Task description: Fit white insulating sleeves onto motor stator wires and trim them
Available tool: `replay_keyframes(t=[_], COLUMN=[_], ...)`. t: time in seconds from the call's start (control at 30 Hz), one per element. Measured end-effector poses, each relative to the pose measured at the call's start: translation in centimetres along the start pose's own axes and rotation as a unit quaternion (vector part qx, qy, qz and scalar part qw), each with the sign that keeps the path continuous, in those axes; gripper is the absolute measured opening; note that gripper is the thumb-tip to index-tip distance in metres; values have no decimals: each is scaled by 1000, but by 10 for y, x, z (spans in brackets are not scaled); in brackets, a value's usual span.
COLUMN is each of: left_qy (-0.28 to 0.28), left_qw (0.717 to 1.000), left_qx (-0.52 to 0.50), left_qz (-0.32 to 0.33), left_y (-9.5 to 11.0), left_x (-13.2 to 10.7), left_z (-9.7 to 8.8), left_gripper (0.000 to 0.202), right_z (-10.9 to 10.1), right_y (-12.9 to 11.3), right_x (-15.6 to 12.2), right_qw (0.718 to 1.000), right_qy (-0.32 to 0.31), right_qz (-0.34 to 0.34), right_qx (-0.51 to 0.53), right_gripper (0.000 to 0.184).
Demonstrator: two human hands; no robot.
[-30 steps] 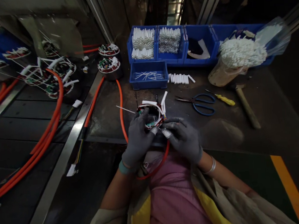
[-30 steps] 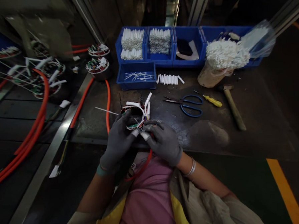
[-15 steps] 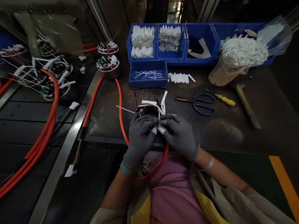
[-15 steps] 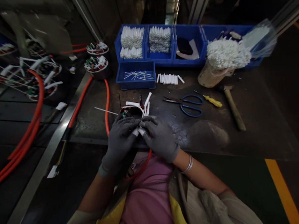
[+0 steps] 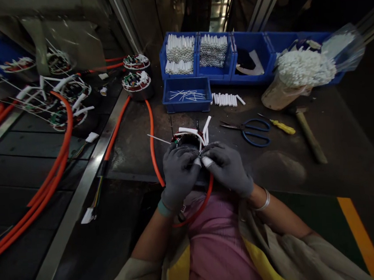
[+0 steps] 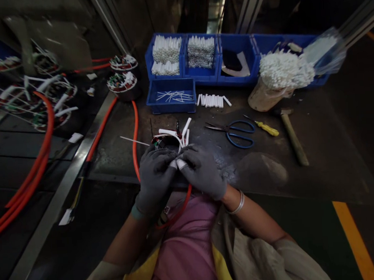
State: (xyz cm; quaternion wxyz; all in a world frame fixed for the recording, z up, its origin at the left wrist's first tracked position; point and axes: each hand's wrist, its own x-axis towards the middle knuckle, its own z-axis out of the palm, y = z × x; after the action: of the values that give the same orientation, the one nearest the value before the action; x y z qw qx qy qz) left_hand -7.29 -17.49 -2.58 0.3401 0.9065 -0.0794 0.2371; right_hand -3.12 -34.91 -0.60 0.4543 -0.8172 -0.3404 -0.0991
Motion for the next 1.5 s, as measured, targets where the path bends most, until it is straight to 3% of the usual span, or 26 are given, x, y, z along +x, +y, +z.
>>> replay_keyframes(t=[0.17, 0.27, 0.33, 0.43, 0.5, 0.57, 0.7, 0.8, 0.87, 0.97, 1.13, 1.2, 1.37, 1.5], left_qy=[-12, -48, -77, -95, -91, -89, -95, -66, -25, 1, -17, -21, -19, -30], left_qw=[1000, 998, 995, 991, 991, 992, 987, 993, 998, 999, 999, 999, 998, 998], left_qx=[14, 31, 52, 81, 81, 82, 118, 101, 58, 13, 19, 13, 7, 16], left_qz=[-4, -19, -31, -43, -48, -47, -43, -14, 15, 31, 33, 34, 53, 49], left_y=[1, 3, 6, 10, 13, 15, 16, 8, 0, -11, -14, -14, -16, -17], left_x=[0, 3, 6, 9, 10, 12, 14, 8, 1, -10, -11, -10, -10, -11], left_z=[-3, -6, -4, 0, 2, 3, 6, 9, 8, 2, -3, -2, 2, 2], left_gripper=[7, 17, 29, 34, 29, 24, 17, 7, 12, 19, 3, 2, 4, 8], right_z=[-31, -47, -42, -15, 2, 11, 8, 1, -3, -8, -6, -3, 0, -3], right_y=[-2, 9, 18, 28, 30, 30, 39, 45, 42, 30, 17, 17, 15, 10], right_x=[-12, -20, -25, -33, -38, -42, -44, -45, -42, -26, 8, 7, -7, 15], right_qw=[994, 992, 994, 983, 978, 979, 978, 983, 992, 995, 980, 981, 994, 992], right_qy=[46, 75, 24, -66, -62, -46, -69, -78, -33, 23, -72, -73, -3, -33], right_qz=[11, 58, 95, 134, 144, 148, 143, 143, 119, 11, -161, -170, -107, -107], right_qx=[96, 78, 51, 107, 138, 136, 138, 82, -3, -100, -89, -60, -8, -55], right_gripper=[10, 10, 7, 43, 53, 51, 48, 53, 57, 46, 15, 12, 11, 11])
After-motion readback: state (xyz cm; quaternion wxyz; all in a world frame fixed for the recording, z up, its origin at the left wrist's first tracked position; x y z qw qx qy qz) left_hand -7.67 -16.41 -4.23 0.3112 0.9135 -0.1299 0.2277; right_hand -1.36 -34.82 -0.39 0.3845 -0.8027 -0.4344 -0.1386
